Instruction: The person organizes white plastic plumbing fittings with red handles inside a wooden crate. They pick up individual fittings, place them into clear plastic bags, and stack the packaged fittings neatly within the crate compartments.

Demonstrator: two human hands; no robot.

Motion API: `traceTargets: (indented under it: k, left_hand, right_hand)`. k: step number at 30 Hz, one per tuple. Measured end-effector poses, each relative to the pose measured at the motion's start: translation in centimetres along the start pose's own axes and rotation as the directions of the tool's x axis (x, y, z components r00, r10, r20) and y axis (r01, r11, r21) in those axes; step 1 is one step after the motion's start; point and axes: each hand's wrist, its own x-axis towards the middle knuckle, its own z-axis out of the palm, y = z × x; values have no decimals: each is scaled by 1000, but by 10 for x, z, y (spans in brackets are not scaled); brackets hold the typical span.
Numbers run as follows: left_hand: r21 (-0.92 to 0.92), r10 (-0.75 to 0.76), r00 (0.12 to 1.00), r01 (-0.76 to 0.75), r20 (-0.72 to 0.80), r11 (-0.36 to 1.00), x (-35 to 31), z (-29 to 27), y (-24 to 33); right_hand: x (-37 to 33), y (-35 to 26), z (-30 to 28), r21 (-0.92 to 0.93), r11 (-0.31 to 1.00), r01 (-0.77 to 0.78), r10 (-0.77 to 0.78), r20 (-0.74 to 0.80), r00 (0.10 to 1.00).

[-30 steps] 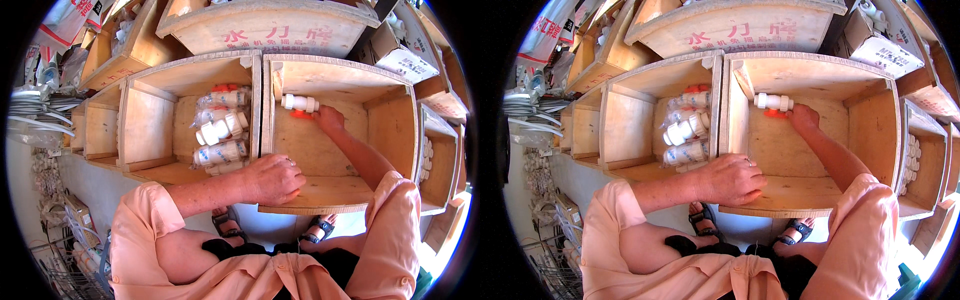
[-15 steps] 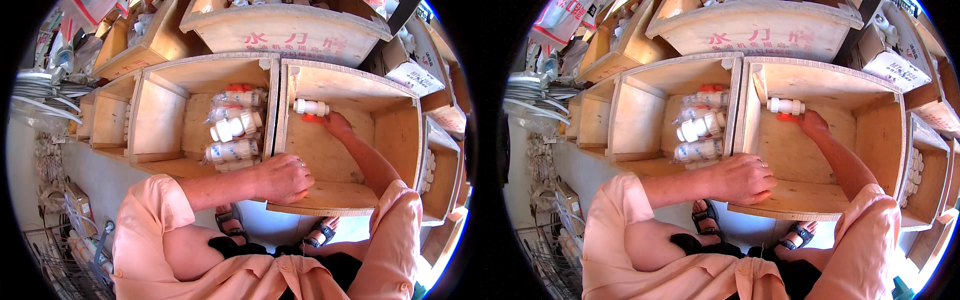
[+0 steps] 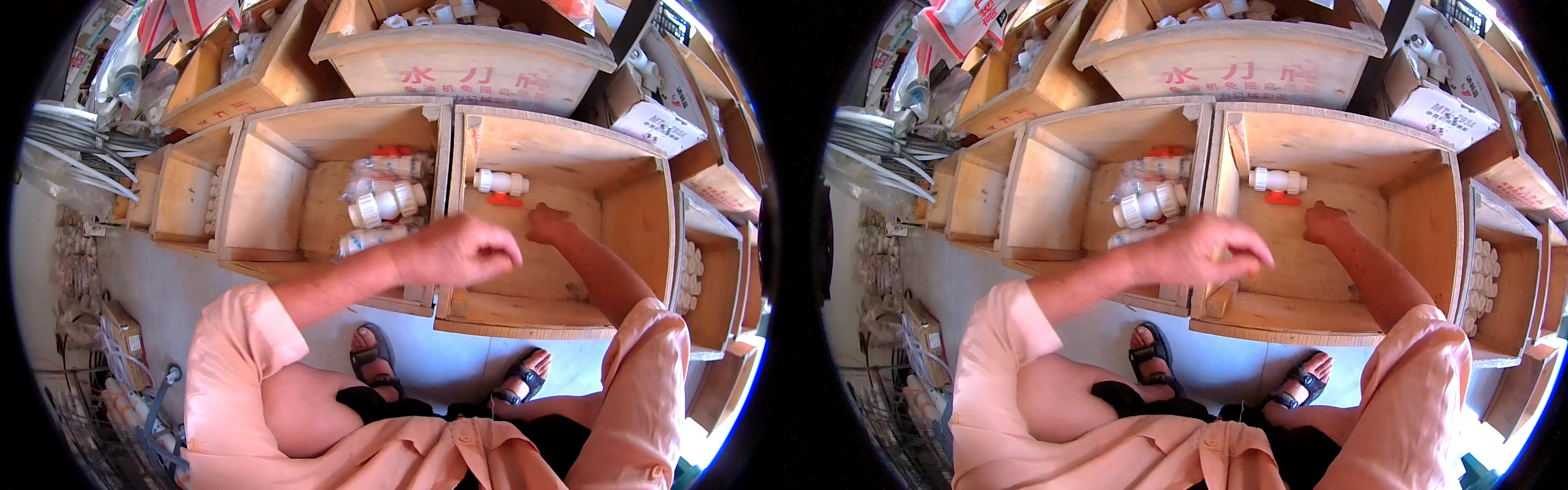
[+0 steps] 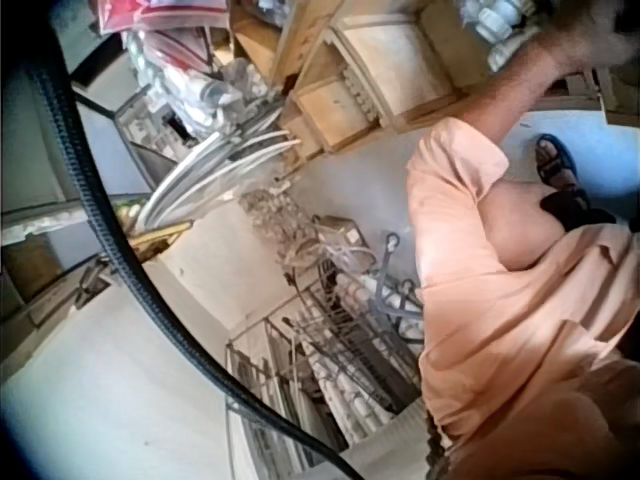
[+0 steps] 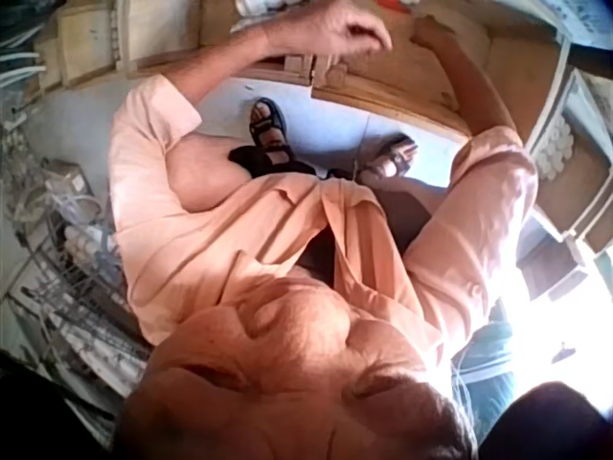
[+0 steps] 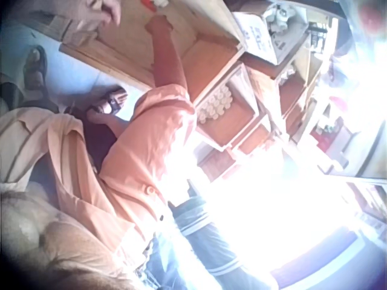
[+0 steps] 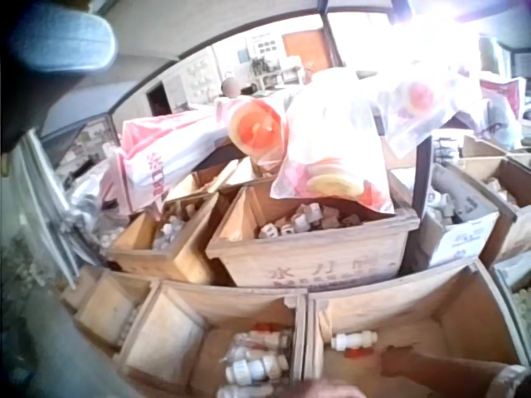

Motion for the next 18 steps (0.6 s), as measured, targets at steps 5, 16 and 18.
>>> traceTargets:
  k: [5, 16, 18]
  left_hand:
    - [150, -183, 920, 247, -347, 957, -20, -75, -11]
    - [816, -322, 884, 447, -339, 368, -53, -70, -45]
    - [774, -356, 867, 481, -350, 411, -50, -71, -50]
  right_hand:
    - [5, 19, 9, -48, 994, 97, -93, 75, 993]
    - [-7, 36, 6, -10, 992, 124, -124, 1, 992]
    - [-5, 37, 10, 5, 991, 133, -133, -26, 991]
